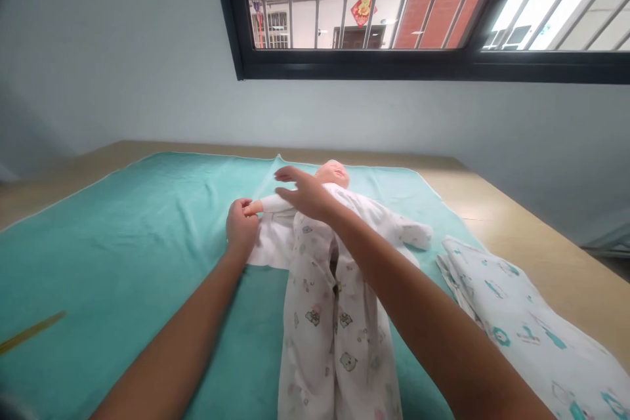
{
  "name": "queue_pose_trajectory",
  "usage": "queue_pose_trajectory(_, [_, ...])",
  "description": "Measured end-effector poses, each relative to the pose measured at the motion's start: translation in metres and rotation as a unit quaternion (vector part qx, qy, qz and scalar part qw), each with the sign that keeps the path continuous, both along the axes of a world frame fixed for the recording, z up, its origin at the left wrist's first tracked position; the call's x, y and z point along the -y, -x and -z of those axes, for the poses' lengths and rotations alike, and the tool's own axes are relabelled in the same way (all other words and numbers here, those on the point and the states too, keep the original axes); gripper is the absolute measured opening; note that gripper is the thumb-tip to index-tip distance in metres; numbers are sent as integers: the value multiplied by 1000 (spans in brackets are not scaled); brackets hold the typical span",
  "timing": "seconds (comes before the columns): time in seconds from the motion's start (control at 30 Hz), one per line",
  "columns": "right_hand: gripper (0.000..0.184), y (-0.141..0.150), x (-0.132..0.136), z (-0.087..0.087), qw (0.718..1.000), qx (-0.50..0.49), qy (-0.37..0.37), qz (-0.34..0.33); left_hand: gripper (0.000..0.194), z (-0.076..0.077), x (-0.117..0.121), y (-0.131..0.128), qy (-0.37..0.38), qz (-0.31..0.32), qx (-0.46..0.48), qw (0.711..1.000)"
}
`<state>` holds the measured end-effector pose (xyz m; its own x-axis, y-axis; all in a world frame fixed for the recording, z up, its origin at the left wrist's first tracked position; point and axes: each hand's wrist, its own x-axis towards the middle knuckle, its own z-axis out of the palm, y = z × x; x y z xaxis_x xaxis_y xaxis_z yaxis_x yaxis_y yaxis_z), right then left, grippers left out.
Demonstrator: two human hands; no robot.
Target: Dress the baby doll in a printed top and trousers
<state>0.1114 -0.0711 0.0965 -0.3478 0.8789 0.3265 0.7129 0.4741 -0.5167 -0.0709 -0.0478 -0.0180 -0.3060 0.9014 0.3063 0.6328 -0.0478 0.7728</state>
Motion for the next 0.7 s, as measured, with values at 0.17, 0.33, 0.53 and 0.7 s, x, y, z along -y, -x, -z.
queue_pose_trajectory(0.17, [20,-98,27,36,948,-190,-59,248,35,3,3,-7,-67,-37,-142,987])
queue_pose_trajectory(0.33, [20,-159,37,95,925,-140,-101,339,31,1,10,-14,-147,-24,-261,954])
queue_pose_trajectory(0.53, [24,-158,40,110,935,22,-115,334,32,-3,17,-20,-252,68,-258,930])
queue_pose_trajectory(0.7, [26,-154,39,111,925,84,-136,344,27,-16,29,-41,-254,166,-186,935])
